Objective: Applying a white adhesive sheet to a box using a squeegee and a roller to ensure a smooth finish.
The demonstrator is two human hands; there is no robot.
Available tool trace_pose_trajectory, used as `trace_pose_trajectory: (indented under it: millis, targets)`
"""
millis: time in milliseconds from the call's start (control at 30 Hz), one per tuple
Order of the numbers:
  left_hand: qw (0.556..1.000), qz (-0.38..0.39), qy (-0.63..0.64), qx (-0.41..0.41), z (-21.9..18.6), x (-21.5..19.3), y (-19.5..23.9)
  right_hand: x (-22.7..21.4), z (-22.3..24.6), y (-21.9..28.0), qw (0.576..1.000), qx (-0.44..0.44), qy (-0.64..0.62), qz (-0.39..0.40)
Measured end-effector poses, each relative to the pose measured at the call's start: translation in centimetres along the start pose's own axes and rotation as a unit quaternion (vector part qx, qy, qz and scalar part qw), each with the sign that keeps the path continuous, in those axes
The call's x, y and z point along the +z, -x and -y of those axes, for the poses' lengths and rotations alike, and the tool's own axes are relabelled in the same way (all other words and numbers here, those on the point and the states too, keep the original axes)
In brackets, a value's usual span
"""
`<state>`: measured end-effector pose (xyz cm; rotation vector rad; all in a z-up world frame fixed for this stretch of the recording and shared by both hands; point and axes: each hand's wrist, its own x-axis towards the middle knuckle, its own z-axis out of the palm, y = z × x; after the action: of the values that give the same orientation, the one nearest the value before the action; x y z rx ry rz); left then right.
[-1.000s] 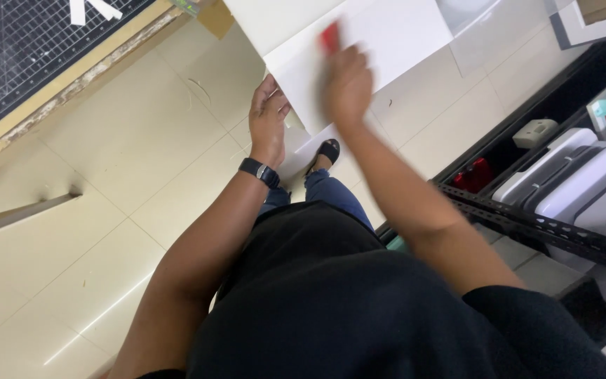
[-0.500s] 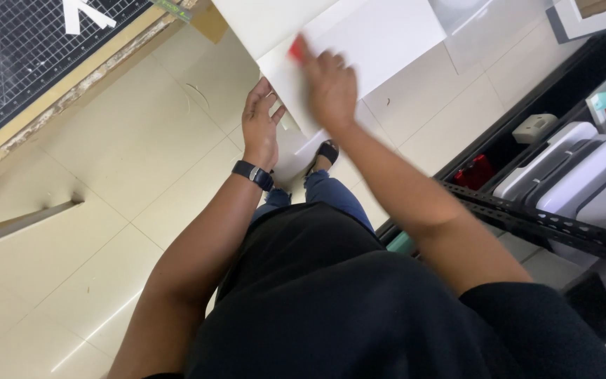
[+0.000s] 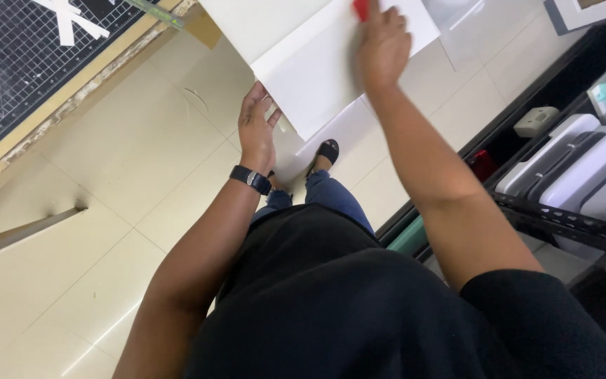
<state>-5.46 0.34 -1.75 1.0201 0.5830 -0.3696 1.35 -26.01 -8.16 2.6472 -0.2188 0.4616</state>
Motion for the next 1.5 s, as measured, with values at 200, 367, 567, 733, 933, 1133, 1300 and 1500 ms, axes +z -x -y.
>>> trace_pose_trajectory:
  millis: [200, 367, 567, 733, 933, 1133, 1300, 1500]
  targets:
    - [1.0, 0.014, -0.005, 0.012, -0.3, 0.1, 0.4, -6.9, 0.6, 1.8, 0.974, -0.027, -0.223, -0.038]
    - [0.976, -0.026, -0.201, 0.076, -0.5, 1.0, 1.1, -4.9, -7.3, -3.2, 0.95, -0.054, -0.306, 0.011]
    - [0.966, -0.073, -0.229, 0.098, 0.1, 1.5, 0.7, -5.7, -8.6, -2.6, 0.88, -0.366, -0.301, -0.016]
    - [0.961, -0.073, -0.234, 0.128, 0.8, 1.3, 0.1, -2.6, -5.9, -7.3, 0.895, -0.349, -0.276, -0.029]
    - [0.955, -0.066, -0.244, 0.158, 0.7, 1.2, -0.1, -3.7, -7.3, -6.9, 0.857, -0.414, -0.295, -0.08]
    - [0.958, -0.083, -0.248, 0.119, -0.1, 1.9, 1.1, -3.6, -5.4, -7.6, 0.879, -0.372, -0.298, -0.016]
    - [0.959, -0.083, -0.243, 0.117, -0.1, 1.8, 0.6, -5.5, -4.7, -6.4, 0.848, -0.435, -0.292, -0.087]
    - [0.954, -0.079, -0.245, 0.157, 0.6, 1.8, 0.1, -6.0, -3.6, -7.2, 0.854, -0.405, -0.316, -0.083]
